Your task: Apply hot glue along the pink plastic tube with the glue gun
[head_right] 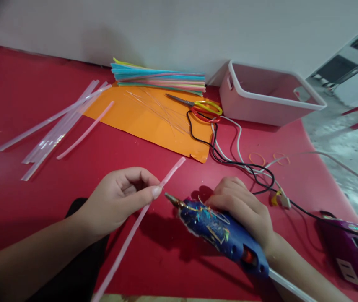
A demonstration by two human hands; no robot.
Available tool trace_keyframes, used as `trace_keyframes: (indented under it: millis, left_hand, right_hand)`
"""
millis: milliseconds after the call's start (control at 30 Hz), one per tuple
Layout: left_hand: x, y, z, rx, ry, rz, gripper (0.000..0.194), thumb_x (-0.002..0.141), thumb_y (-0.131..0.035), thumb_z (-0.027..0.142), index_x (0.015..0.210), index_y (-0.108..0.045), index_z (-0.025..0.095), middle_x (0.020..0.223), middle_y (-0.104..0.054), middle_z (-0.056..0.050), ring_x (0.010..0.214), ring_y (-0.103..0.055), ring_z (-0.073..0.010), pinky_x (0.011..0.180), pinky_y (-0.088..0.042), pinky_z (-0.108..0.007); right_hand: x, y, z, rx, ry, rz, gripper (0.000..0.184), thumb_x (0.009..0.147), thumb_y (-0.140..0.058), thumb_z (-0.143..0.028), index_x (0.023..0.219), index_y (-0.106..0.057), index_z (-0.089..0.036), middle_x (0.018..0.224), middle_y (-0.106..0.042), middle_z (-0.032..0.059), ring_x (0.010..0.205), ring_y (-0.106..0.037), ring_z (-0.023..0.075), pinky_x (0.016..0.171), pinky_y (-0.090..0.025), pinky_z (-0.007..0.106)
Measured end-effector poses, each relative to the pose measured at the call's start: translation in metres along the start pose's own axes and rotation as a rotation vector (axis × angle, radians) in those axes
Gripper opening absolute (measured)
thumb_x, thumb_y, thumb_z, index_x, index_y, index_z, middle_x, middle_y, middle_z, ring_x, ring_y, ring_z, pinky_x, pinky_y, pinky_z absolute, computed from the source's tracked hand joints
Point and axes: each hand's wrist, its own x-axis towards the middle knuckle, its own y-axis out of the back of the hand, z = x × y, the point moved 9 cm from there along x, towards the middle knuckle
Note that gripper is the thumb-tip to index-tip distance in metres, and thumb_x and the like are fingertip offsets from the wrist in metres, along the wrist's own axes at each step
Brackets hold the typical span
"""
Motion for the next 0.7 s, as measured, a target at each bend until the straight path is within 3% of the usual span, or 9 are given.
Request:
trace_keyframes:
  millis: [133, 267, 700]
  left_hand:
    - [-0.002, 0.001, 0.000, 0.030, -0.018, 0.027, 0.011, 0.076, -0.083, 0.017, 0.077, -0.072, 0.017, 0.072, -0.069, 0.003, 0.067, -0.060, -0.0092, 0.066, -0.050, -0.022]
    - [-0.002, -0.001, 0.000, 0.039, -0.028, 0.012, 0.010, 0.075, -0.082, 0.018, 0.078, -0.072, 0.017, 0.072, -0.070, 0.001, 0.067, -0.061, -0.0105, 0.066, -0.052, -0.023]
    - [-0.002, -0.002, 0.000, 0.068, -0.052, -0.009, 0.010, 0.077, -0.082, 0.016, 0.079, -0.072, 0.017, 0.073, -0.071, 0.002, 0.068, -0.061, -0.0096, 0.067, -0.051, -0.022]
  right_hand:
    - [-0.006, 0.007, 0.011, -0.048, -0.075, 0.064, 0.017, 0.094, -0.068, -0.015, 0.108, -0.064, -0.024, 0.083, -0.064, 0.0042, 0.072, -0.063, 0.0225, 0.067, -0.050, 0.040]
    - [-0.006, 0.011, 0.013, -0.098, -0.056, 0.125, 0.027, 0.086, -0.071, -0.008, 0.106, -0.063, -0.024, 0.083, -0.062, 0.0024, 0.071, -0.061, 0.0211, 0.065, -0.048, 0.038]
    - [0.000, 0.002, 0.012, -0.131, -0.073, -0.018, 0.016, 0.094, -0.066, -0.019, 0.108, -0.061, -0.026, 0.079, -0.065, 0.0022, 0.069, -0.063, 0.0220, 0.066, -0.050, 0.039]
